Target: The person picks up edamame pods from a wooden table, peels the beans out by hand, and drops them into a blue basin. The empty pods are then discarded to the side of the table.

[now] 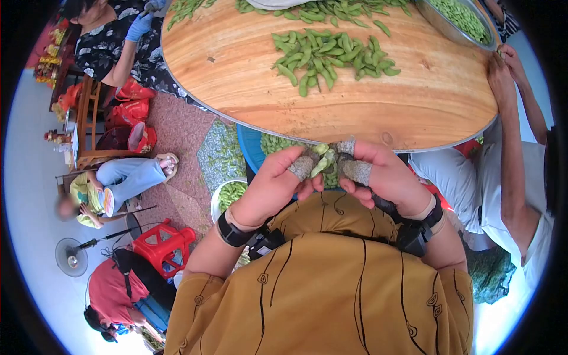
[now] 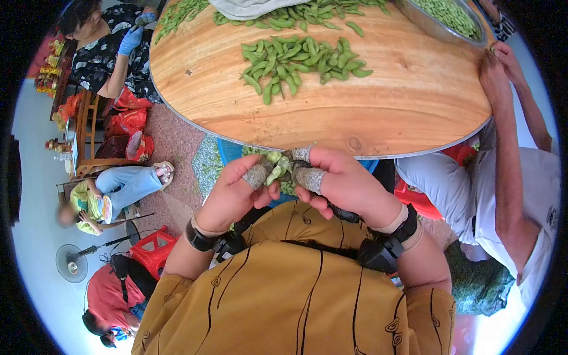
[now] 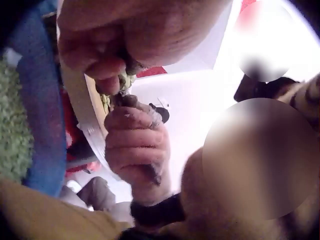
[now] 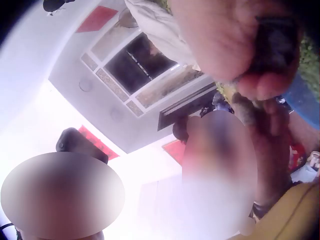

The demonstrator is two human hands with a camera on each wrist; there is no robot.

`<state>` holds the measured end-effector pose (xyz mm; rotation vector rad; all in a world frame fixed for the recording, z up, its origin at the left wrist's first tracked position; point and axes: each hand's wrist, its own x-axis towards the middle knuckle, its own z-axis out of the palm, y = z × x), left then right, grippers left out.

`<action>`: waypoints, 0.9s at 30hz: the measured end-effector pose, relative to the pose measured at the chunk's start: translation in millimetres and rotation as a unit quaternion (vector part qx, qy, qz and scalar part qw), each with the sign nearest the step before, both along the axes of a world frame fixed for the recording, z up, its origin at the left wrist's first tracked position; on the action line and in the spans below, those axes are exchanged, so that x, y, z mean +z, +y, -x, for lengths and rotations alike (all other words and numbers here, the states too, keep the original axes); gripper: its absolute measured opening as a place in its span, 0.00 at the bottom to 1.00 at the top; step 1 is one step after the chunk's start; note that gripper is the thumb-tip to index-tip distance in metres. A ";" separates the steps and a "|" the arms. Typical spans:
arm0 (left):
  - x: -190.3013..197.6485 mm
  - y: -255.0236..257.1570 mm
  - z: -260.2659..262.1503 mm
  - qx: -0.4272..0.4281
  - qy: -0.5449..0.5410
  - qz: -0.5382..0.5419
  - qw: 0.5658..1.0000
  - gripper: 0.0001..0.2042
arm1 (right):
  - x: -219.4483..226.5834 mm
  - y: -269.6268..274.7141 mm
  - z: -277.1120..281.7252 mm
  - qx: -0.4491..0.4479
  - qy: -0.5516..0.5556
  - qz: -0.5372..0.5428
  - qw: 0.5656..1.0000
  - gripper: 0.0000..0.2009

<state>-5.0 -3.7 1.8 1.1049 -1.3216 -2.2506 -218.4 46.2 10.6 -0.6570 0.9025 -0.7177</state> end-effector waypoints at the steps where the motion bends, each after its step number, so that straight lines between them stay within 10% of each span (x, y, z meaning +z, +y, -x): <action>1: -1.9 1.3 -0.5 -0.001 0.000 -0.001 1.000 0.10 | -1.4 1.2 0.4 -0.001 0.000 -0.001 1.000 0.07; 4: -10.2 7.3 -3.5 -0.018 -0.034 0.085 0.996 0.09 | -13.5 2.5 -5.0 0.006 0.131 0.028 0.991 0.07; 6: -10.8 10.5 -2.7 -0.051 -0.056 0.140 0.987 0.11 | -27.9 4.7 -15.5 -0.111 0.349 0.399 0.841 0.11; 12: 3.6 17.5 -7.2 -0.115 -0.128 0.192 0.966 0.18 | -38.3 3.2 -22.7 0.024 0.488 0.404 0.773 0.14; 27: -5.1 21.8 -25.2 -0.081 -0.091 0.126 0.984 0.15 | -32.0 3.1 -35.4 0.003 0.436 0.471 0.767 0.11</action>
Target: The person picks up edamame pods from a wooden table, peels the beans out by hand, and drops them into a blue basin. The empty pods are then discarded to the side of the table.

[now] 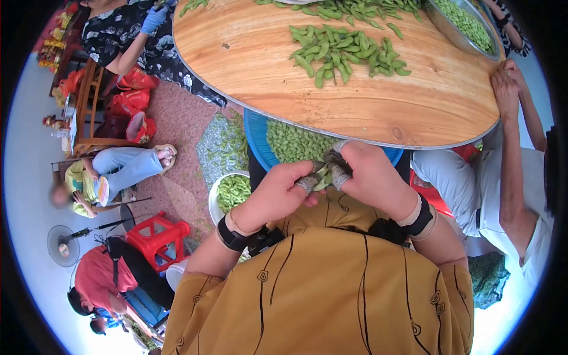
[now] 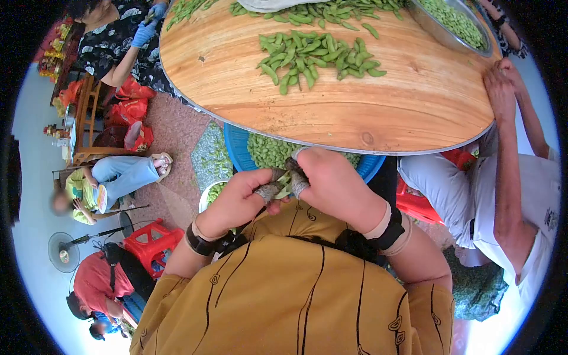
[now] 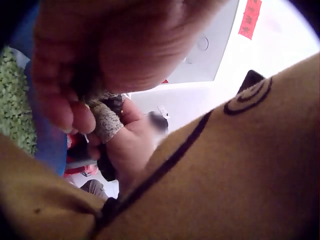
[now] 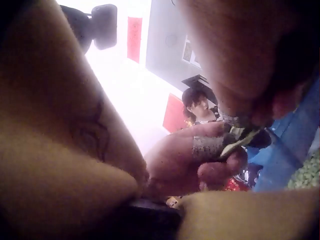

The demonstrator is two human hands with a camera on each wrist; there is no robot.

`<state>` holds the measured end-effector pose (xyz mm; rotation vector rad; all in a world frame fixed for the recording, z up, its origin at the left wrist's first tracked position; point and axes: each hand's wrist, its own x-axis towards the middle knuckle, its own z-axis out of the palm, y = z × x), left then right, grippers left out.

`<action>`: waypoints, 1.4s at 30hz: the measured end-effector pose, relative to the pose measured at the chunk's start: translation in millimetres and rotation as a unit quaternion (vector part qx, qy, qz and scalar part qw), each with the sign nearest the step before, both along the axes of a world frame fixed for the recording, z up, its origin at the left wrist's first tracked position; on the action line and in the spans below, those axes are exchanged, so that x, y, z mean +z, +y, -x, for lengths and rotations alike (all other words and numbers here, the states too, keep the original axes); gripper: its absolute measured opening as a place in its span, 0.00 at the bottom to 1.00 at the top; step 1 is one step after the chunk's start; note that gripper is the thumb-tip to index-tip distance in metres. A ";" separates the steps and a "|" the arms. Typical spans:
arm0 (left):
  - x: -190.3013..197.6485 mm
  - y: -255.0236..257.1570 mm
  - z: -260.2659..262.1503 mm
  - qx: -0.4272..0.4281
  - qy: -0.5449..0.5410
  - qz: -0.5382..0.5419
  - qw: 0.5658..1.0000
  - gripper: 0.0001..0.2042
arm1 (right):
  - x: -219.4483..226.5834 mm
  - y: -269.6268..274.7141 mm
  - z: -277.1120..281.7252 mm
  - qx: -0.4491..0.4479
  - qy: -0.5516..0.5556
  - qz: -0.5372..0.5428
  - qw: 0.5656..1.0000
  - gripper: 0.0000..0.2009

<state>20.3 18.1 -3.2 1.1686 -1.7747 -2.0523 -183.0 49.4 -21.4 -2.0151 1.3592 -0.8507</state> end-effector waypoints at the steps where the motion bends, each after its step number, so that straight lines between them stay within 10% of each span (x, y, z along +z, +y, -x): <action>1: -1.8 0.2 -3.2 0.002 0.001 -0.002 1.000 0.15 | 0.5 -0.1 0.9 0.002 0.001 -0.002 1.000 0.11; 13: -18.9 -2.7 -6.8 0.096 0.040 -0.078 0.992 0.21 | -4.9 3.7 3.4 -0.064 -0.011 -0.083 0.994 0.08; 15: -17.2 -1.4 -3.1 0.098 0.059 -0.074 0.991 0.22 | 7.2 3.0 1.9 -0.092 -0.183 -0.342 0.917 0.09; 18: -15.0 1.0 3.3 0.107 0.079 -0.048 0.990 0.24 | 7.8 1.0 0.4 -0.080 -0.206 -0.371 0.902 0.08; 25: -16.2 4.3 4.5 0.066 0.016 0.092 0.993 0.26 | 13.6 -3.6 -4.4 -0.082 -0.313 -0.347 0.880 0.07; 31: 2.6 0.2 6.7 0.060 -0.032 0.237 0.969 0.20 | 0.9 0.0 2.1 -0.052 -0.111 -0.124 0.985 0.12; 36: -18.3 1.0 10.6 0.136 0.088 0.091 0.983 0.12 | -3.8 -0.6 4.8 -0.043 -0.076 -0.087 0.992 0.13; 42: -12.4 1.0 18.6 0.203 0.124 0.108 0.965 0.12 | 10.5 -3.6 2.8 -0.079 -0.212 -0.356 0.907 0.09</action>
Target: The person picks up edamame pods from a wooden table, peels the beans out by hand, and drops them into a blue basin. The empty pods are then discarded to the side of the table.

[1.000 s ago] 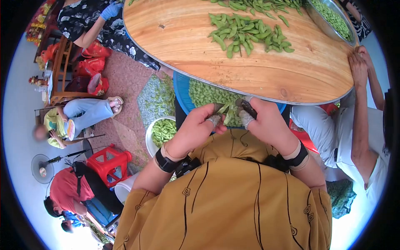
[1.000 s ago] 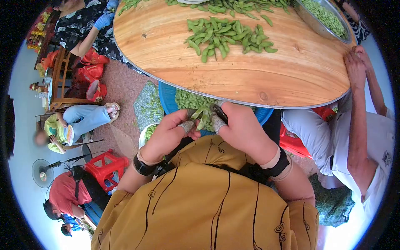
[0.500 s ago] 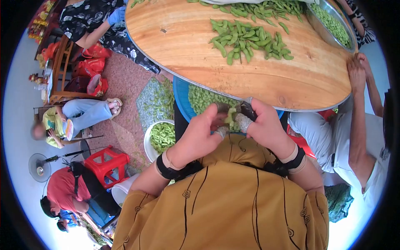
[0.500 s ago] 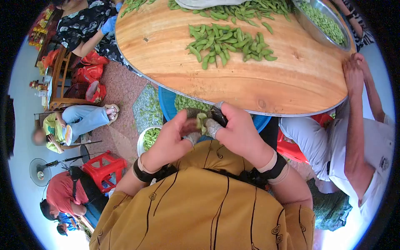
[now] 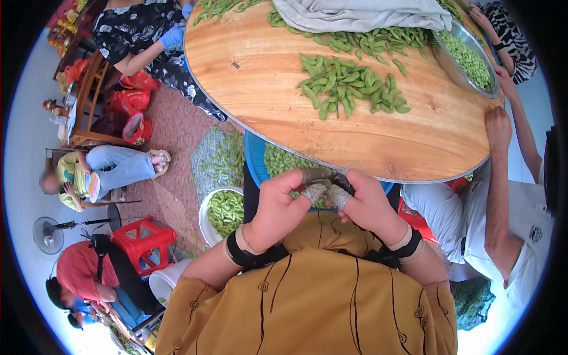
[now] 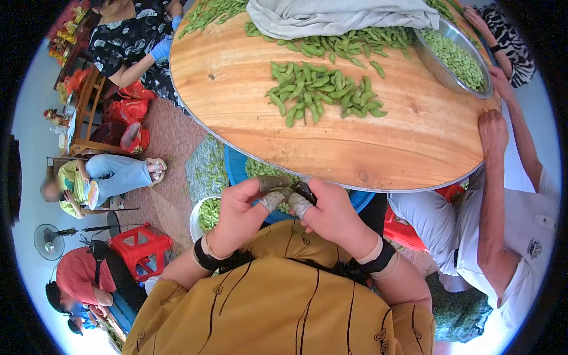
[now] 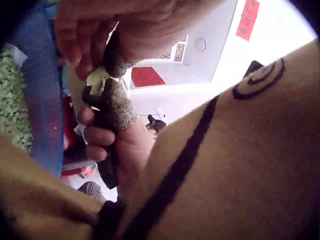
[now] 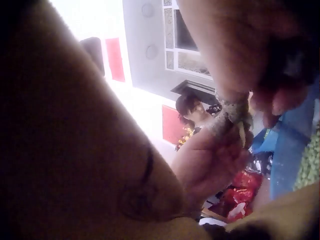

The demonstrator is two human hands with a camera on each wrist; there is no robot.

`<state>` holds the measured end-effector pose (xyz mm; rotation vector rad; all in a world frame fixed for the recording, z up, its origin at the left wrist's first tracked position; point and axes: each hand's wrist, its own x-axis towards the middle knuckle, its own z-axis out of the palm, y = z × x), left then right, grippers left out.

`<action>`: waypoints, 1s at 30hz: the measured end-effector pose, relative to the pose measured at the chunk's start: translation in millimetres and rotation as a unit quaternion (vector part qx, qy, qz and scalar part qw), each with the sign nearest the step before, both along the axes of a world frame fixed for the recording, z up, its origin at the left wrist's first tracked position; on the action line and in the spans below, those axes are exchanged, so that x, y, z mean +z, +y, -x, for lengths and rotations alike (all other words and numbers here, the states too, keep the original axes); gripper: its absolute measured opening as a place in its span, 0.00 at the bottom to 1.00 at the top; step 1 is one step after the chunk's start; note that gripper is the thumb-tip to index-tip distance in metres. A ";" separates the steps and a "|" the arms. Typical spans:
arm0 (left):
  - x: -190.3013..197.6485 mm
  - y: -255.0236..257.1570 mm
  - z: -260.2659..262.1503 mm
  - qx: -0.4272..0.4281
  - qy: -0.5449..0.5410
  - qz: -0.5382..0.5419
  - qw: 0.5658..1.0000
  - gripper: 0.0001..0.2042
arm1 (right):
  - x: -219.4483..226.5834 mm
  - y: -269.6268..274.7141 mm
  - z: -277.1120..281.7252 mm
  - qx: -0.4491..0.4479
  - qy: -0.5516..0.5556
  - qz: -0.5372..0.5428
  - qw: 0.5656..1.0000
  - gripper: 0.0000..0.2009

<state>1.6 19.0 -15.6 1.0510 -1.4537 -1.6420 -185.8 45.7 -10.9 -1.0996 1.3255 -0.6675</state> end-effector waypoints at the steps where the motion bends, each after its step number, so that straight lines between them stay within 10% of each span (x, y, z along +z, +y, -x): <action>1: 2.0 -0.1 0.2 -0.016 -0.035 0.031 0.999 0.12 | -4.5 0.9 1.0 -0.014 -0.026 0.001 1.000 0.08; 6: 6.5 -1.8 -3.2 -0.056 -0.096 0.169 0.979 0.11 | -2.7 3.1 -2.2 -0.040 -0.025 0.058 0.997 0.08; 8: 4.2 -0.2 -5.8 -0.059 -0.058 0.133 0.988 0.11 | -9.0 2.7 -2.7 -0.034 0.094 0.276 0.956 0.09; 14: 14.8 1.5 -45.1 0.006 -0.017 -0.025 1.000 0.12 | -9.1 -4.6 -5.8 0.111 0.143 0.291 0.939 0.10; 16: 20.3 -8.0 -78.4 -0.088 -0.375 0.187 0.904 0.15 | -21.6 -3.7 -5.7 0.136 0.143 0.300 0.933 0.09; 17: 19.4 -8.7 -89.4 -0.088 -0.377 0.188 0.903 0.15 | -25.1 -2.2 -6.8 0.134 0.133 0.314 0.930 0.08; 19: 19.7 -6.0 -100.0 -0.205 -0.702 0.269 0.627 0.15 | -25.9 -1.6 -8.1 0.134 0.121 0.327 0.927 0.07; 20: 19.5 -9.1 -98.5 -0.203 -0.704 0.267 0.626 0.15 | -23.8 -2.9 -8.6 0.142 0.143 0.298 0.933 0.07; 22: 36.9 -28.8 -70.2 -0.124 -0.522 0.307 0.786 0.14 | -19.0 -4.5 -9.6 0.152 0.165 0.269 0.937 0.08; 30: 33.6 -114.2 17.5 -0.038 -0.438 0.557 0.705 0.13 | -2.5 5.4 6.6 0.139 0.208 0.213 0.944 0.10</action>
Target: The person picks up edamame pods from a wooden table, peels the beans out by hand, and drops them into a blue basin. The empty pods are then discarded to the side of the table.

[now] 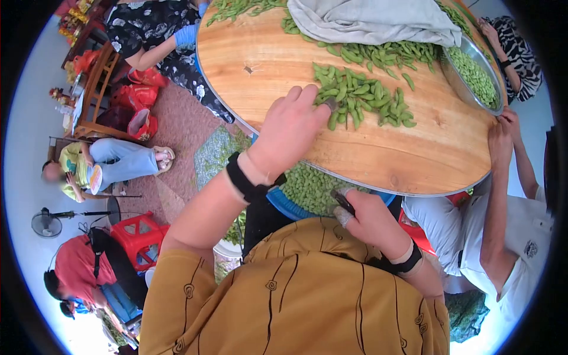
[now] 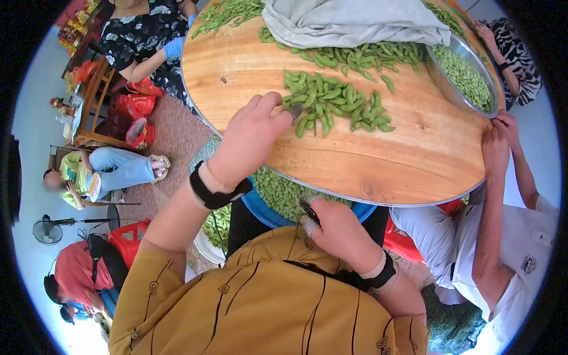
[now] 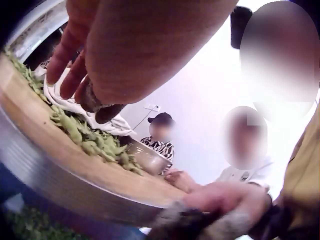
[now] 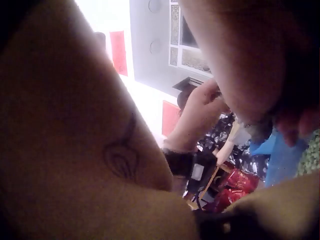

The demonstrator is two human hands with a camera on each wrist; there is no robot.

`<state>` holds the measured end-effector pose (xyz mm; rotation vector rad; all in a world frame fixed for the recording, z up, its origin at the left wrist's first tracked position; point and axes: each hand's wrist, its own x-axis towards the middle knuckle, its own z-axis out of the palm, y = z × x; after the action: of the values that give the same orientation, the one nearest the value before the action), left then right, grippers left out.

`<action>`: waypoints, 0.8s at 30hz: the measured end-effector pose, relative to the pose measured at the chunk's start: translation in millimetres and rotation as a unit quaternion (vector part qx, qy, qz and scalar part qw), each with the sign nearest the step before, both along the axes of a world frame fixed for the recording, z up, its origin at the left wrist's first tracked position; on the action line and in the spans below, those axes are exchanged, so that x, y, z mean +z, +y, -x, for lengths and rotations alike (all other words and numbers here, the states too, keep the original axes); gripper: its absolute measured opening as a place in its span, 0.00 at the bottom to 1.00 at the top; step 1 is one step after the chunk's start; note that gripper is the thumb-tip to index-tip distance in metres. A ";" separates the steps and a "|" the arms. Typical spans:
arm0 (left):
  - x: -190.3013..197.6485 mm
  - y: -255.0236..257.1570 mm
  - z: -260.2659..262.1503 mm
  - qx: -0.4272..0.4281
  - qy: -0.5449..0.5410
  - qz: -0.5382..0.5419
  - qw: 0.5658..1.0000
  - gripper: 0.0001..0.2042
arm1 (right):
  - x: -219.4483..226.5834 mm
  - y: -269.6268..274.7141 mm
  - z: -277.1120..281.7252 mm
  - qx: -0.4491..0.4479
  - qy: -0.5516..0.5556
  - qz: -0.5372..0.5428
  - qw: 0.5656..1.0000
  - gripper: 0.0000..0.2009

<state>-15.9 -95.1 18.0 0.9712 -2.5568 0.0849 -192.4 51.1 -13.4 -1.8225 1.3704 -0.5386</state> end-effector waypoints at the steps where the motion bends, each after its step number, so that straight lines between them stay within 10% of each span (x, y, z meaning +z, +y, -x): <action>1: -4.6 -6.0 1.3 -0.010 -0.007 0.004 1.000 0.12 | -2.4 2.6 2.3 -0.002 -0.001 0.001 1.000 0.10; 24: -12.2 8.2 1.8 0.014 0.163 -0.032 0.986 0.13 | 10.1 2.8 1.6 -0.095 -0.109 -0.022 0.989 0.12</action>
<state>-17.7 -87.0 5.7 0.9580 -2.2565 -0.1391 -194.0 53.9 -3.3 -1.5552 1.3991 -0.7769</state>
